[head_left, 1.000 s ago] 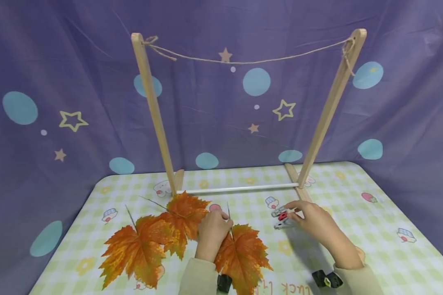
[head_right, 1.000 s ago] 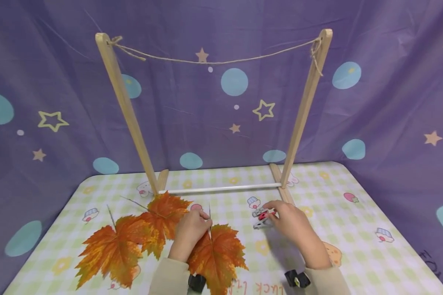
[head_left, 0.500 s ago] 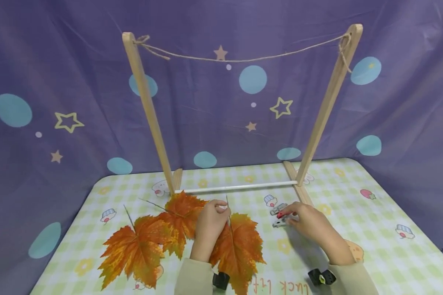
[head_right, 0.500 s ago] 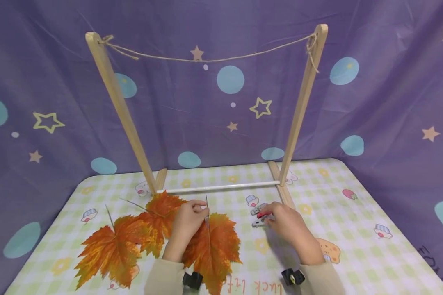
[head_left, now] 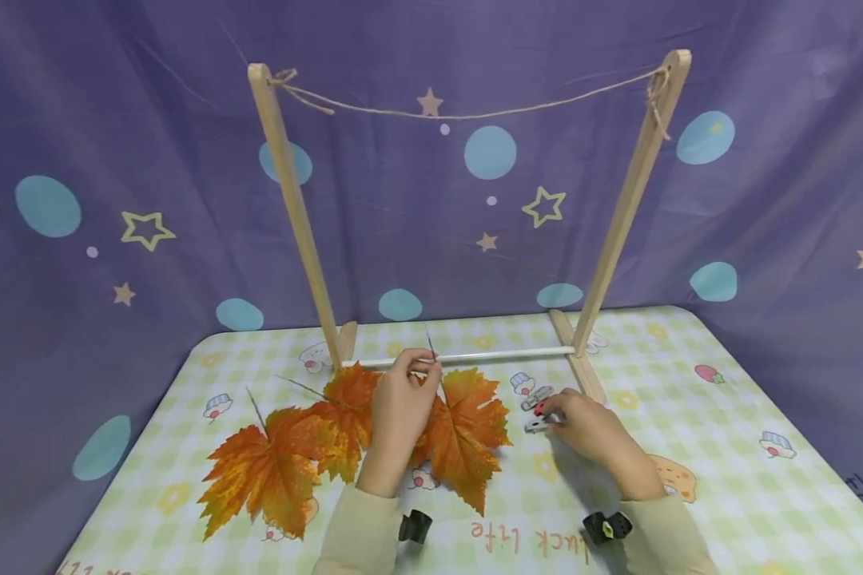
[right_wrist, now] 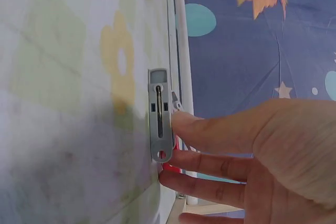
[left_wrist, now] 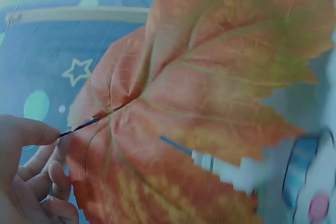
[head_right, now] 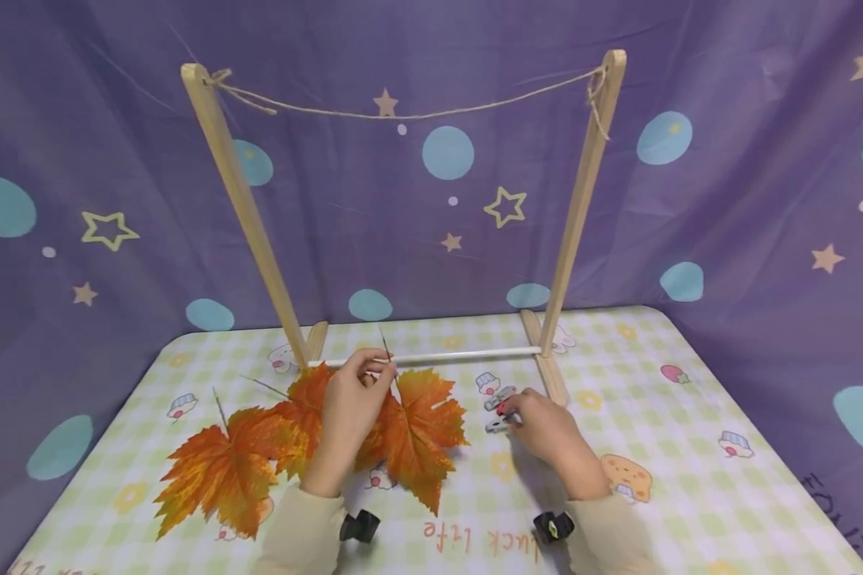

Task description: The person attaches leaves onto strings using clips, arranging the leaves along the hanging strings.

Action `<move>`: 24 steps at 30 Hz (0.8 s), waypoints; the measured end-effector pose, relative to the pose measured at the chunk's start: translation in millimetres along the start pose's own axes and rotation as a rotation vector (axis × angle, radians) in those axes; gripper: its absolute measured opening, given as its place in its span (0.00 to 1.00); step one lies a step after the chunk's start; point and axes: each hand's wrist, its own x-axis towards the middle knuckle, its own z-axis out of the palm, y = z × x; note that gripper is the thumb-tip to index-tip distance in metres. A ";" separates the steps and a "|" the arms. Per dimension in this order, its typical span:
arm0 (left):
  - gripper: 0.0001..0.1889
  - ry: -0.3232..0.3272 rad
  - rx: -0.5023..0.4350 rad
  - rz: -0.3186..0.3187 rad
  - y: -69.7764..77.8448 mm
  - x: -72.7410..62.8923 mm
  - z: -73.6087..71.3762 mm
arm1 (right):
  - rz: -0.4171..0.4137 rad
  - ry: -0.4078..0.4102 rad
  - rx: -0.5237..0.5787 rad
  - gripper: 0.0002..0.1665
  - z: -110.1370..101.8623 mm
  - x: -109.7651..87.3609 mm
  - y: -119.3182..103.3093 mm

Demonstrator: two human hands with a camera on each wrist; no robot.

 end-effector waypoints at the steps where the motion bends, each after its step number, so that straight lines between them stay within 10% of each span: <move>1: 0.08 0.003 0.004 0.009 1.1 -0.1 -2.9 | -0.004 -0.001 0.006 0.09 0.4 0.6 -0.9; 24: 0.09 -0.004 0.276 0.414 56.8 44.2 -94.1 | 0.039 -0.033 0.045 0.16 -0.2 -3.2 -0.9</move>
